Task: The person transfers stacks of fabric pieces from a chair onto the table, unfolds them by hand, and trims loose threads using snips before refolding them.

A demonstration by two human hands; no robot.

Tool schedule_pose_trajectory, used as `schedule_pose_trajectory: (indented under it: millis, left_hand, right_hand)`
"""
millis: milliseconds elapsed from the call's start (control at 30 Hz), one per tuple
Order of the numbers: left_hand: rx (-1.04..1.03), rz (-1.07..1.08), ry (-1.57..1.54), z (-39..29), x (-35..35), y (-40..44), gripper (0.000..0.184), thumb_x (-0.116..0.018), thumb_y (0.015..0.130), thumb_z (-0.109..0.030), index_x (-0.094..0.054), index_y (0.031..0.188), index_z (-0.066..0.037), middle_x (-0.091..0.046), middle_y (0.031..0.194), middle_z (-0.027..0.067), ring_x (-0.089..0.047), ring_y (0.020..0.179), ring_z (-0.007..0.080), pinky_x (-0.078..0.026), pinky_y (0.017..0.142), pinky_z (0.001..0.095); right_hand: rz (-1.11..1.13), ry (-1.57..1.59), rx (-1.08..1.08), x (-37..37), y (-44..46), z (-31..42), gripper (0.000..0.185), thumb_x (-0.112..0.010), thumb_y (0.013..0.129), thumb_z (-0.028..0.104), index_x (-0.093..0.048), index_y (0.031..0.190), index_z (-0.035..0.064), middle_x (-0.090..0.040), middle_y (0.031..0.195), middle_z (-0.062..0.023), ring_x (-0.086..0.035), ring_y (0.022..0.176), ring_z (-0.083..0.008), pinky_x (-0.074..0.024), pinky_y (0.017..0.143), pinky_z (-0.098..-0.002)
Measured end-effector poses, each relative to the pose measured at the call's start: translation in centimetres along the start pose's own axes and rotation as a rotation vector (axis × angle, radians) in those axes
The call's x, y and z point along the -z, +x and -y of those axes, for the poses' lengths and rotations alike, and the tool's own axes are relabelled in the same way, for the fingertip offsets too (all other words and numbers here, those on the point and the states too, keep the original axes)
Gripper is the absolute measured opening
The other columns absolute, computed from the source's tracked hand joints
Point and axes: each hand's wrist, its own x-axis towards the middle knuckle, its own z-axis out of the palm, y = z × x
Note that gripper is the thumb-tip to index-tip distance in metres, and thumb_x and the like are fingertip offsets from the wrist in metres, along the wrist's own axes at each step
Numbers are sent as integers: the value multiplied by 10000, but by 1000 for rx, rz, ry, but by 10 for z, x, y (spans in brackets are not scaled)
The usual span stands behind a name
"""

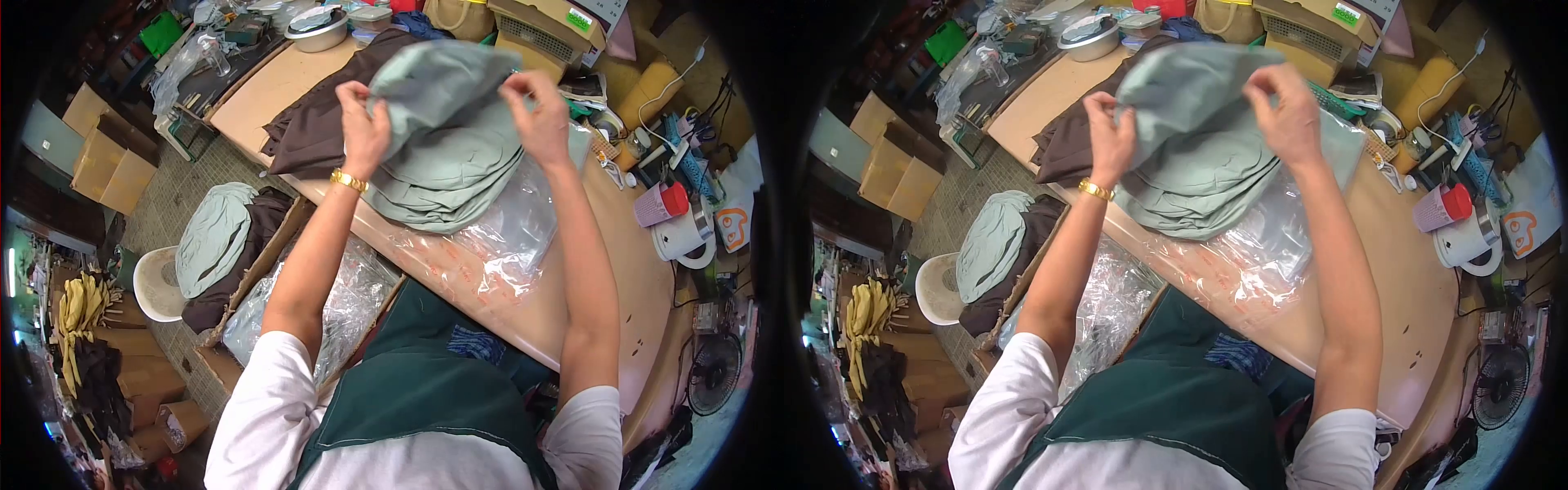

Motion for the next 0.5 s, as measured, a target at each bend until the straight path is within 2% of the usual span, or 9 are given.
schedule_pose_trajectory:
  millis: [33,100,200,267,333,367,400,467,500]
  left_hand:
    - [-3,2,-25,-2,7,7,179,-537,805,23,-479,961,-42,-519,890,138,-544,821,271,-459,776,356]
    - [-44,41,-33,-10,15,16,164,-454,776,93,-514,847,-43,-499,918,147,-530,866,264,-449,802,347]
    - [-220,182,38,-25,21,13,228,-456,716,86,-628,784,-47,-520,975,188,-547,908,312,-452,852,359]
    - [-300,395,160,-31,24,2,317,-561,739,-10,-731,998,-76,-544,1069,258,-562,1007,385,-447,936,401]
    - [-271,452,279,-43,19,-20,273,-628,774,-103,-707,1027,-41,-541,1096,290,-558,1040,404,-458,926,426]
    - [-275,509,361,-39,16,-26,282,-655,789,-145,-696,1040,-23,-550,1096,298,-563,1042,410,-467,914,433]
    - [-284,565,442,-35,12,-32,307,-681,804,-187,-684,1052,-6,-559,1097,307,-568,1044,417,-476,902,440]
    - [-197,395,305,2,0,-33,293,-660,816,-196,-677,1018,15,-618,1021,286,-613,959,405,-499,840,431]
    - [-135,349,281,10,0,-22,278,-623,837,-195,-660,979,41,-659,901,248,-638,866,406,-509,788,422]
  right_hand:
    - [190,103,-93,2,-9,2,177,-669,835,100,-642,973,-7,-657,913,-143,-650,839,-287,-503,774,-369]
    - [367,69,-89,-8,-46,-6,171,-676,826,98,-648,961,-4,-656,902,-146,-649,841,-296,-502,777,-375]
    - [553,73,-143,-19,-74,-21,146,-684,811,100,-664,924,10,-656,875,-146,-640,843,-316,-497,766,-387]
    - [564,111,-198,-22,-75,-28,126,-687,805,103,-673,899,20,-656,858,-144,-632,841,-329,-492,752,-395]
    - [403,53,-272,-25,-58,-24,102,-698,796,134,-676,830,40,-658,831,-143,-615,805,-335,-466,763,-398]
    - [384,-37,-113,-24,-48,-22,114,-686,807,149,-663,860,52,-650,825,-113,-600,818,-312,-440,799,-390]
    - [384,-36,-114,-24,-42,-12,114,-686,807,149,-663,860,52,-650,825,-113,-600,818,-312,-440,799,-390]
    - [22,-137,17,-28,-29,13,168,-706,792,147,-633,906,48,-636,875,-100,-591,860,-298,-418,856,-398]
    - [-19,-43,-22,-28,-27,17,244,-737,765,154,-614,948,48,-615,951,-90,-577,934,-294,-410,877,-412]
